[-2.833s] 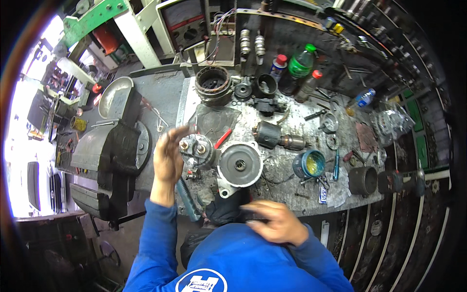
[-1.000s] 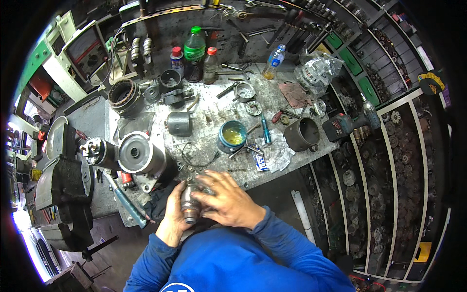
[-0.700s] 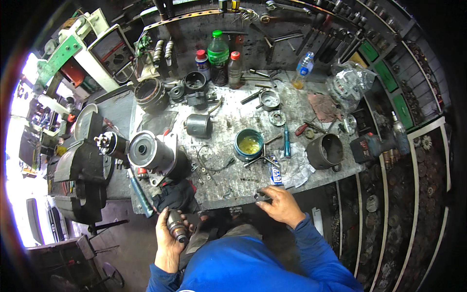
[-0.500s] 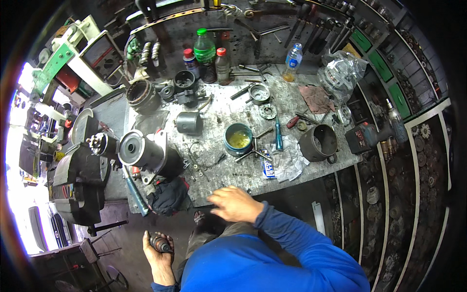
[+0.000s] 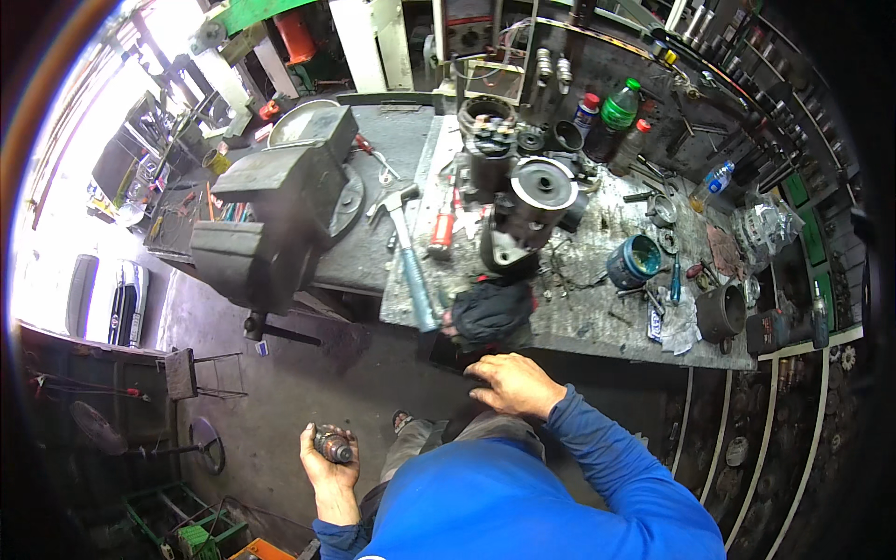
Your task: The person cleans a cylindrical metal part with a rag, then uses a small brush to apply grease to its interior. They insert a small metal ring into the part, rotate it, and continue greasing the interior. The person then picks up a larger cylindrical assembly and applies grease to its interior with the brush.
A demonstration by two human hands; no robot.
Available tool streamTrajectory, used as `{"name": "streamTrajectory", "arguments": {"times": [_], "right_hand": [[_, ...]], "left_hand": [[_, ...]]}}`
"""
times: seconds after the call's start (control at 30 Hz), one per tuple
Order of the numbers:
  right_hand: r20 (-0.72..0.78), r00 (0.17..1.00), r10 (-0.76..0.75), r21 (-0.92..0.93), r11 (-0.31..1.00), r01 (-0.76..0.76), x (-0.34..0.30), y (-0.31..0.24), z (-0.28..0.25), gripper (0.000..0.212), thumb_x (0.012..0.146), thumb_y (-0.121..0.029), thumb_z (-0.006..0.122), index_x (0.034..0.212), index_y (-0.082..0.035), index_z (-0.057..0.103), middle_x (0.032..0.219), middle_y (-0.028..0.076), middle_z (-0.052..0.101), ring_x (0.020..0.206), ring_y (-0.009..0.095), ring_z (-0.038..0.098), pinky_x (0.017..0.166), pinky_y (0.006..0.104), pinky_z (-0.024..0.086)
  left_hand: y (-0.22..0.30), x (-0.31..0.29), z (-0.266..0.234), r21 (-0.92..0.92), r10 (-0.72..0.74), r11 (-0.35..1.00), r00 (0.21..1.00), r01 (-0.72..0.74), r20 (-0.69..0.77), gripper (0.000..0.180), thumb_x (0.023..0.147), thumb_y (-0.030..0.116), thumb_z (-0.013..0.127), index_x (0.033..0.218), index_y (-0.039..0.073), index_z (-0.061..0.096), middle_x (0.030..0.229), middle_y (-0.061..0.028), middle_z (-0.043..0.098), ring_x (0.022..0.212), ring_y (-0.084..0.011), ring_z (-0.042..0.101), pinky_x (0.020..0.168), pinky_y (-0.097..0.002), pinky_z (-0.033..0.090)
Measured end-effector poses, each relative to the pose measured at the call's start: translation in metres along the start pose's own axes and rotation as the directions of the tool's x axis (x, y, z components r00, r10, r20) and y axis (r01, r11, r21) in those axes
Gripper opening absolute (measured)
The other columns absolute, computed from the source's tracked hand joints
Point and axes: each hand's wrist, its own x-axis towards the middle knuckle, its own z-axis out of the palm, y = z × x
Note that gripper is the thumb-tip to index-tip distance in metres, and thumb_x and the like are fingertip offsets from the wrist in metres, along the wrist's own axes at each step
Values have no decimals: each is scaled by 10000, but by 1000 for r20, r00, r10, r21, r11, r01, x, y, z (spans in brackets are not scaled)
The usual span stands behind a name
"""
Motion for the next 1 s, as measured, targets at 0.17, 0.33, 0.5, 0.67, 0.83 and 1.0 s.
{"name": "streamTrajectory", "arguments": {"times": [0.17, 0.33, 0.5, 0.67, 0.83, 1.0], "right_hand": [[-174, 980, 96, 10, 995, -96, 47, -64, 17, 405, 895, -275, 759, 1217, -40, 686, 1046, 153, 709, 1031, 354, 692, 892, 453, 552], [-195, 969, 149, -5, 988, -153, 77, -100, 7, 417, 896, -265, 768, 1234, -36, 686, 1077, 165, 725, 1023, 364, 698, 895, 454, 558], [-331, 937, 110, 106, 991, -79, 139, -117, -6, 425, 878, -217, 807, 1226, 0, 697, 1093, 201, 745, 997, 366, 729, 885, 420, 579], [-623, 774, -109, 26, 987, 160, 242, -109, -27, 407, 839, -168, 827, 1189, -3, 702, 1026, 205, 745, 912, 361, 737, 818, 421, 585], [-766, 643, 2, 144, 975, 169, 310, -135, -57, 352, 915, -50, 747, 1256, 8, 682, 931, 103, 743, 826, 190, 698, 784, 331, 559], [-821, 571, 25, 155, 971, 181, 367, -185, -66, 341, 956, -9, 698, 1289, 50, 650, 1034, 110, 721, 945, 167, 664, 869, 317, 526]], "left_hand": [[75, 30, -42, 10, -21, 1000, 1000, 21, 12, 272, 913, 368, 682, 849, 109, 626, 782, -47, 655, 716, -211, 643, 760, -380, 558], [127, 61, -48, 6, -88, 996, 996, 89, -25, 260, 890, 361, 669, 842, 110, 622, 782, -48, 656, 720, -217, 645, 776, -387, 548], [163, 93, -26, -137, -17, 990, 998, 9, -62, 242, 851, 328, 663, 910, 100, 609, 809, -67, 651, 743, -223, 652, 777, -397, 554], [206, 107, -2, -175, 68, 981, 992, -86, -107, 269, 882, 362, 585, 927, 97, 588, 830, -98, 647, 742, -261, 640, 745, -426, 555], [262, 137, 9, -285, 64, 953, 988, -101, -138, 403, 978, 456, 550, 1013, 55, 556, 828, -113, 649, 725, -257, 645, 754, -413, 561], [346, 201, 16, -313, 18, 947, 988, -65, -151, 399, 1022, 494, 534, 1032, 96, 562, 839, -87, 646, 767, -236, 650, 766, -414, 553]]}}
